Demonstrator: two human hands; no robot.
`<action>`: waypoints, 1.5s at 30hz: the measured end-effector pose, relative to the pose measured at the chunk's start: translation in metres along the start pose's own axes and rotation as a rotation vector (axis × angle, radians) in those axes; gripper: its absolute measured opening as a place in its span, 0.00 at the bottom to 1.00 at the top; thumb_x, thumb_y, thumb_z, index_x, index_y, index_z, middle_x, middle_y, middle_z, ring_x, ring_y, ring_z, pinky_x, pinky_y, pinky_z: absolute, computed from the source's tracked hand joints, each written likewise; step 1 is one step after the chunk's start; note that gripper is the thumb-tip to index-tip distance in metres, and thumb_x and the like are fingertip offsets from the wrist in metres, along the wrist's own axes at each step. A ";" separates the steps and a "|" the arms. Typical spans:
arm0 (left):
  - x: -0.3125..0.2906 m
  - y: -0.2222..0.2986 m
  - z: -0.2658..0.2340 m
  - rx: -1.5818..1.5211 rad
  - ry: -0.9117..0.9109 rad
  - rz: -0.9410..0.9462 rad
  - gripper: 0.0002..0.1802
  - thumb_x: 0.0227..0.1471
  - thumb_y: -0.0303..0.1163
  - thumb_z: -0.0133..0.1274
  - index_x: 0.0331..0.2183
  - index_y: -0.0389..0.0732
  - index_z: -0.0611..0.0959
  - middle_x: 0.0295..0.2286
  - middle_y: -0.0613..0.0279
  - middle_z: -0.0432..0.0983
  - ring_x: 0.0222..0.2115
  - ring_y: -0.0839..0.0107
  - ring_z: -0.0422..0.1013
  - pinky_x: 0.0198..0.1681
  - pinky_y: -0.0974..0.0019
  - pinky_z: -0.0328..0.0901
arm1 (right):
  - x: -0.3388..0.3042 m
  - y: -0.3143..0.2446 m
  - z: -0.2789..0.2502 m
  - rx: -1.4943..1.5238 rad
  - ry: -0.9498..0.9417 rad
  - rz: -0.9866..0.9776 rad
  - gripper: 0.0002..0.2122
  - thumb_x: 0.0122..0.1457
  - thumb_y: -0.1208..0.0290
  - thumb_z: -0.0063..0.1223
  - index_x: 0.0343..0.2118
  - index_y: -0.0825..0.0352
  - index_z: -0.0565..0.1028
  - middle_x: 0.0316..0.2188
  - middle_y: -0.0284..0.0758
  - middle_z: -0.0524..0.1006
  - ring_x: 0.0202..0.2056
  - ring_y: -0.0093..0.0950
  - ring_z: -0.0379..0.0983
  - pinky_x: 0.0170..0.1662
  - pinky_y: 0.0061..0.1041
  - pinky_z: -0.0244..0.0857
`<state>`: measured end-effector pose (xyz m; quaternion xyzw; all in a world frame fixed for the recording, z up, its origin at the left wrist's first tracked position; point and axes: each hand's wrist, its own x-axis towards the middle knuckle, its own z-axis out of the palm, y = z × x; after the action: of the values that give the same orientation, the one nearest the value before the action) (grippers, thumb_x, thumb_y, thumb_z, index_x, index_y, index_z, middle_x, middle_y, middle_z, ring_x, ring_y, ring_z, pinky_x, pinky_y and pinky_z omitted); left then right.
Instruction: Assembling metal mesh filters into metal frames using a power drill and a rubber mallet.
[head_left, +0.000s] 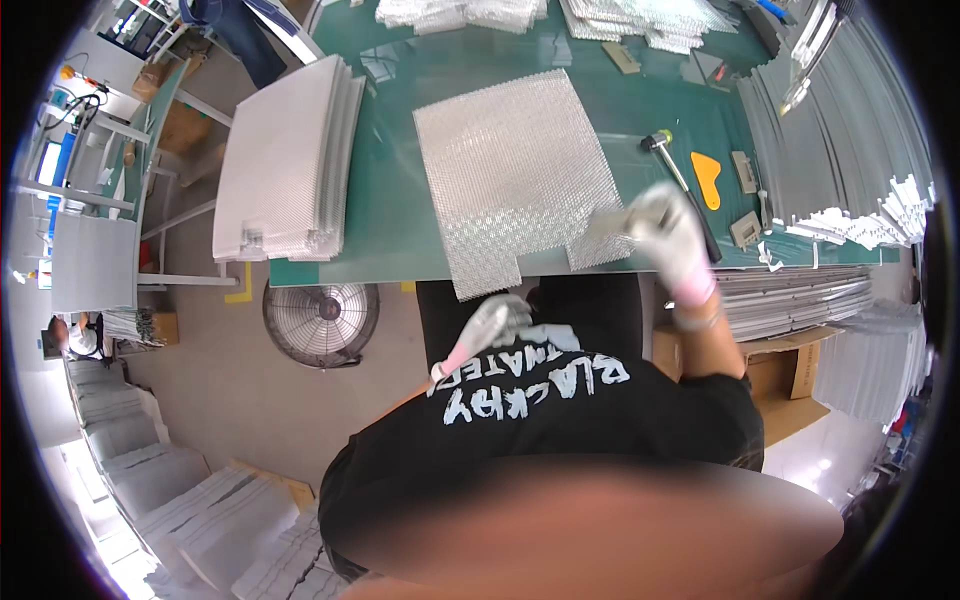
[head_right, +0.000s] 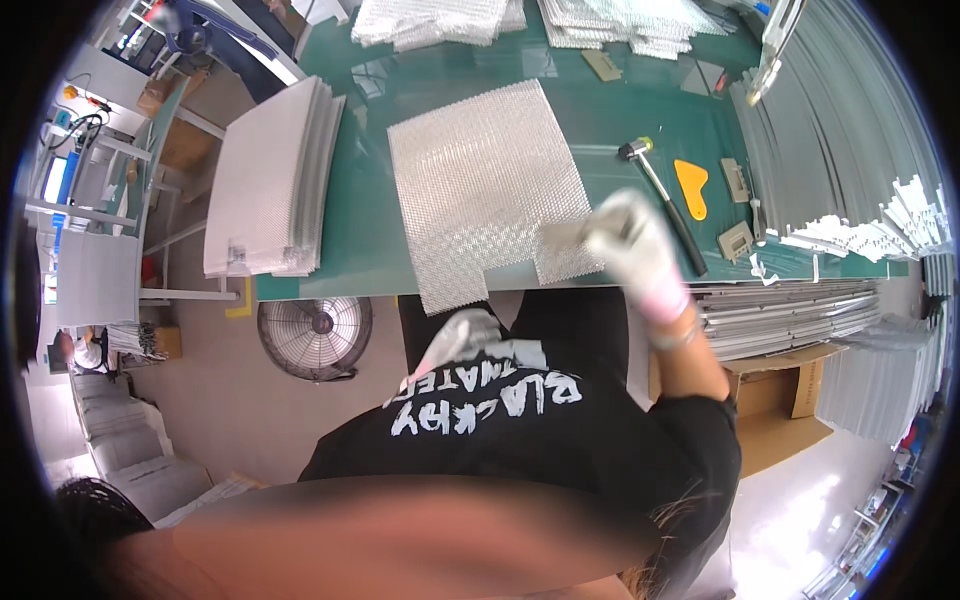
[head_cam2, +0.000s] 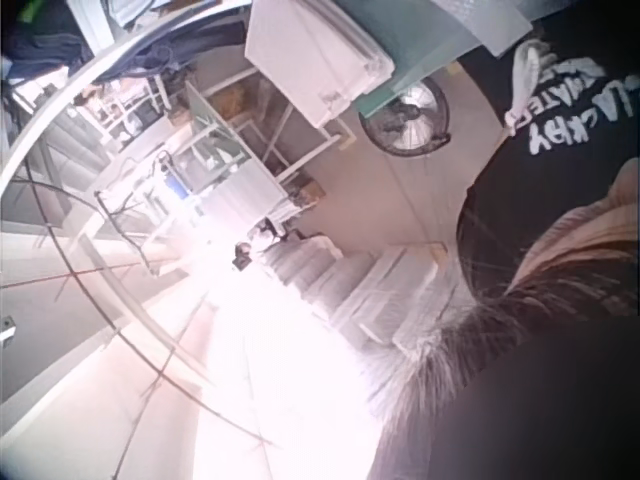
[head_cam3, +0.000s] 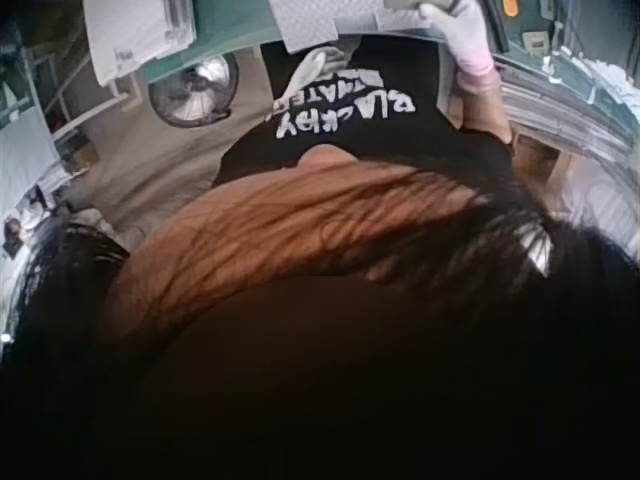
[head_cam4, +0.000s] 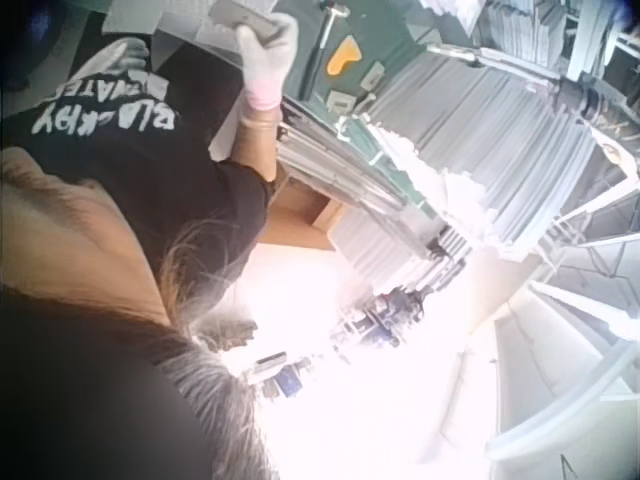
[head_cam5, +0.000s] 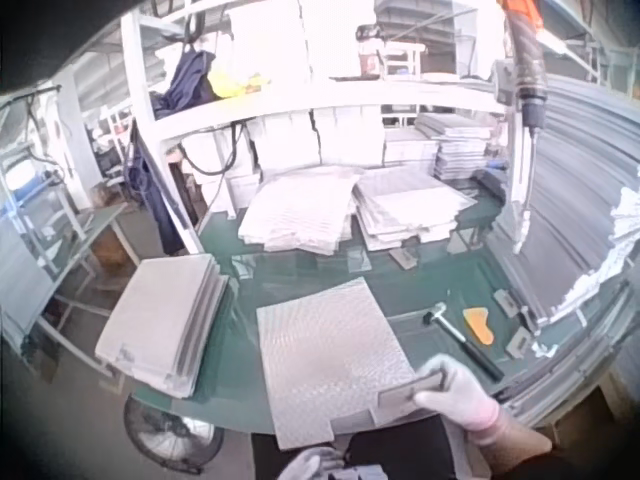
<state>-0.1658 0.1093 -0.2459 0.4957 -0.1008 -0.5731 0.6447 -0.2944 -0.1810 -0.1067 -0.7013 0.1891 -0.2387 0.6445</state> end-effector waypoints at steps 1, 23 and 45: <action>0.003 0.000 0.007 -0.122 0.069 0.086 0.23 0.65 0.44 0.45 0.48 0.32 0.72 0.49 0.51 0.72 0.44 0.63 0.74 0.50 0.60 0.68 | -0.026 -0.004 0.020 -0.026 -0.157 0.190 0.10 0.54 0.78 0.56 0.38 0.66 0.70 0.34 0.31 0.76 0.34 0.18 0.73 0.41 0.23 0.69; 0.020 -0.010 0.033 -0.117 0.400 0.157 0.15 0.59 0.37 0.56 0.34 0.32 0.84 0.28 0.64 0.79 0.24 0.78 0.71 0.30 0.73 0.67 | -0.077 0.104 0.093 0.427 -0.178 0.539 0.08 0.63 0.69 0.54 0.34 0.69 0.74 0.18 0.22 0.68 0.17 0.12 0.57 0.20 0.17 0.53; 0.033 -0.014 0.036 -0.042 0.236 0.078 0.16 0.62 0.41 0.52 0.41 0.38 0.78 0.25 0.72 0.73 0.19 0.83 0.66 0.23 0.76 0.62 | -0.078 0.126 0.090 0.315 0.208 0.597 0.13 0.63 0.64 0.54 0.39 0.71 0.77 0.32 0.32 0.79 0.31 0.21 0.75 0.36 0.23 0.71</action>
<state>-0.1892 0.0649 -0.2529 0.5417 -0.0312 -0.4874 0.6842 -0.3011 -0.0754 -0.2436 -0.4790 0.4115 -0.1361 0.7633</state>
